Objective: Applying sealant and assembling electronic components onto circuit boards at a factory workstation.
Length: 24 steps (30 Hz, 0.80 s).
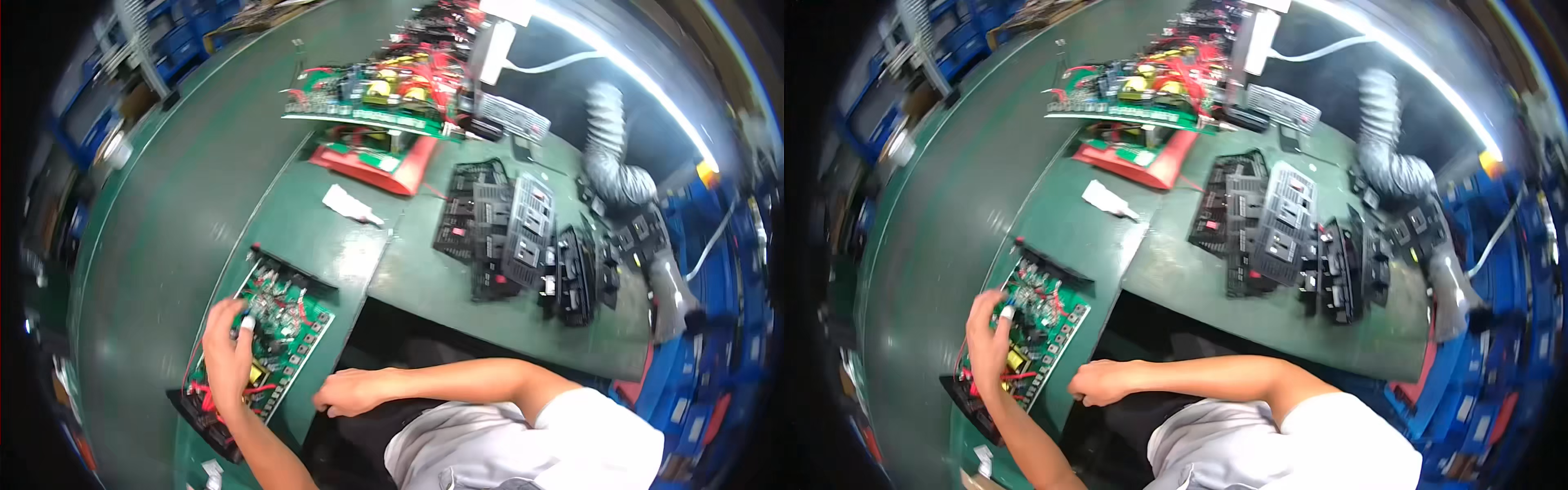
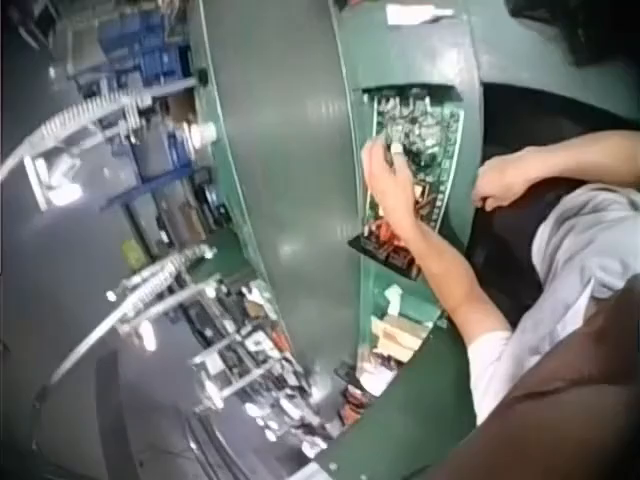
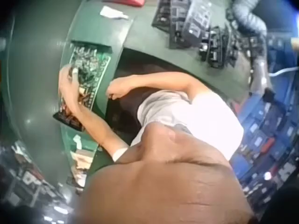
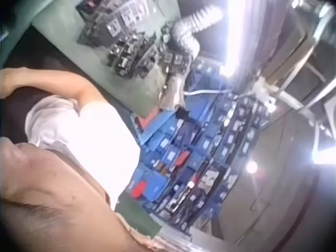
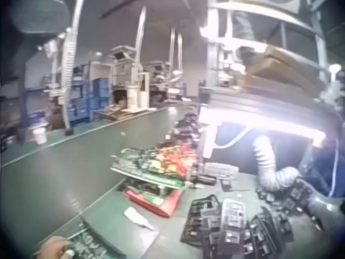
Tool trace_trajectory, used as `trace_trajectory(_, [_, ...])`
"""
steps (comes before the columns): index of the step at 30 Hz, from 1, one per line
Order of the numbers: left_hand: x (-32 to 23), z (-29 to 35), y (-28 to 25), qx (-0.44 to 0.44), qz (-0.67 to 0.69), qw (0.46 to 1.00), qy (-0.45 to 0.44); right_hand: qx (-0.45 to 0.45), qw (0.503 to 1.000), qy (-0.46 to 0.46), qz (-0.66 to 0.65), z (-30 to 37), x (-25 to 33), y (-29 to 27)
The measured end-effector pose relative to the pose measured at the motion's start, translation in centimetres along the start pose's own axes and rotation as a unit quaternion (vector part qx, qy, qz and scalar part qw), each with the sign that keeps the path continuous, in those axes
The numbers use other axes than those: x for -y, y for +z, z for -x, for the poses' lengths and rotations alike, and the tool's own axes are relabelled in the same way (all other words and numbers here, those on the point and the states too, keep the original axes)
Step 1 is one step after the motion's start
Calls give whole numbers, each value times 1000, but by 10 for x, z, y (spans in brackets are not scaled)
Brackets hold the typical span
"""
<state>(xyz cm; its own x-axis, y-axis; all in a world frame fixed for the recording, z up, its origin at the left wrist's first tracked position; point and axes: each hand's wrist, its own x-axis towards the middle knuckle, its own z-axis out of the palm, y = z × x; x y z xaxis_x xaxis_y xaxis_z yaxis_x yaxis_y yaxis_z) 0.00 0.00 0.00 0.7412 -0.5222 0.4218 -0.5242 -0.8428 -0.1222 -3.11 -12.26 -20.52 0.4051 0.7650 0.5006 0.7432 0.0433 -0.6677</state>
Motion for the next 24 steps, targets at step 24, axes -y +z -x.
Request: trace_trajectory(24, [-145, 179, 216, 29, 236, 951, -197, -26, 993, -34, 110, 233, 171, -45])
